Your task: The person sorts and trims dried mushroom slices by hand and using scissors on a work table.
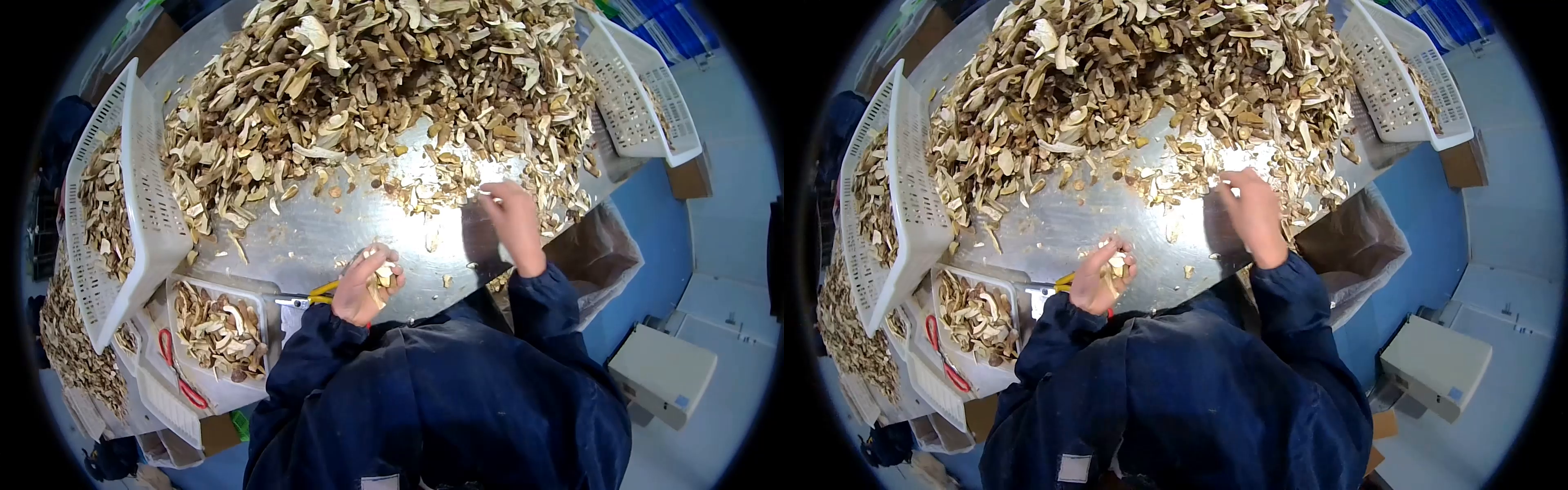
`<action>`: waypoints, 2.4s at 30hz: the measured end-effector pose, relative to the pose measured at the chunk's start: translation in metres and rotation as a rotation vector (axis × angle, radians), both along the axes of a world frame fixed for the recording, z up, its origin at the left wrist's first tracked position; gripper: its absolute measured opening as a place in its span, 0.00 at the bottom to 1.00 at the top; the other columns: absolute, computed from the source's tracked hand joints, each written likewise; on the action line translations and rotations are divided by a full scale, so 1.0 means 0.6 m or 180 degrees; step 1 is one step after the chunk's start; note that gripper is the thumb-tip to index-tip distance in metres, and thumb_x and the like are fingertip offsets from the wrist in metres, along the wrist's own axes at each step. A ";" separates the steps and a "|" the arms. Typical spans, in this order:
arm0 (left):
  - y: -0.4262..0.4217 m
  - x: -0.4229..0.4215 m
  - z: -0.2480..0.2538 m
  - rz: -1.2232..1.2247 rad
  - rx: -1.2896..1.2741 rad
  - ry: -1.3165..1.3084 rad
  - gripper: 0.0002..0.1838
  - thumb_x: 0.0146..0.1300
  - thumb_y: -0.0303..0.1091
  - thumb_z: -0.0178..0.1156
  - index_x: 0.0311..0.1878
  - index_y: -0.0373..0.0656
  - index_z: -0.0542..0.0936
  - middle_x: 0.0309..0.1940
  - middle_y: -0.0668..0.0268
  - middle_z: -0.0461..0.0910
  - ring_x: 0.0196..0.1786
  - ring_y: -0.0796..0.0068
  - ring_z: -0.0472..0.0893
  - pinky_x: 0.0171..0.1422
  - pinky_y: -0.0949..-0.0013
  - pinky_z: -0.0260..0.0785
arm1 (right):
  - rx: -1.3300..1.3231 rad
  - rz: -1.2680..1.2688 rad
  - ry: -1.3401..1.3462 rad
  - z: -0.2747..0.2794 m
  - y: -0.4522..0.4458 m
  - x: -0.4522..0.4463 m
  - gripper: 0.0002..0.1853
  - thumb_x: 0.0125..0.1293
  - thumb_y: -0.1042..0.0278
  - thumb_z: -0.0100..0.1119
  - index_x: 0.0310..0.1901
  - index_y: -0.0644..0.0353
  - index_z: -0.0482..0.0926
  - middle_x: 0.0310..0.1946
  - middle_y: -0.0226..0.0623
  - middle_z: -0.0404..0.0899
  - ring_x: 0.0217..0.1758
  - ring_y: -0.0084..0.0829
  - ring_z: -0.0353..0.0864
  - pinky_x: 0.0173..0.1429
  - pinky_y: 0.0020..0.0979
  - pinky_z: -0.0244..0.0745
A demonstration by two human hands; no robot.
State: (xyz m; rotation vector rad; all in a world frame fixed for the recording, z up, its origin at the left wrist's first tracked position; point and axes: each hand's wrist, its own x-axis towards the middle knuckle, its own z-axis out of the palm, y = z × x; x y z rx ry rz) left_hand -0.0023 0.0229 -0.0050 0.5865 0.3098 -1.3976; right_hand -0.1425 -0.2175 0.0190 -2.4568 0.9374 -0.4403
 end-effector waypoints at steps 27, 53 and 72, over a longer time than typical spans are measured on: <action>0.022 0.001 -0.005 -0.0052 -0.1048 0.0806 0.10 0.70 0.37 0.50 0.49 0.45 0.74 0.46 0.67 0.71 0.48 0.72 0.71 0.45 0.68 0.71 | -0.0959 0.1432 0.0214 -0.069 0.201 0.125 0.29 0.57 0.57 0.58 0.61 0.56 0.68 0.64 0.49 0.62 0.70 0.48 0.57 0.68 0.64 0.47; -0.063 -0.027 -0.033 -0.0172 -0.0922 0.1007 0.07 0.65 0.34 0.54 0.43 0.44 0.73 0.41 0.65 0.73 0.47 0.69 0.73 0.58 0.62 0.68 | -0.0488 -0.1261 -0.0798 -0.040 -0.214 -0.143 0.12 0.60 0.68 0.55 0.43 0.65 0.77 0.37 0.50 0.77 0.44 0.49 0.75 0.50 0.44 0.69; -0.110 -0.026 -0.042 0.0222 -0.0763 0.0414 0.24 0.67 0.37 0.46 0.68 0.55 0.64 0.66 0.66 0.67 0.66 0.62 0.68 0.73 0.49 0.54 | 0.1277 0.0656 -0.1048 0.016 0.011 0.039 0.19 0.60 0.61 0.59 0.49 0.64 0.77 0.44 0.51 0.78 0.46 0.47 0.77 0.52 0.40 0.72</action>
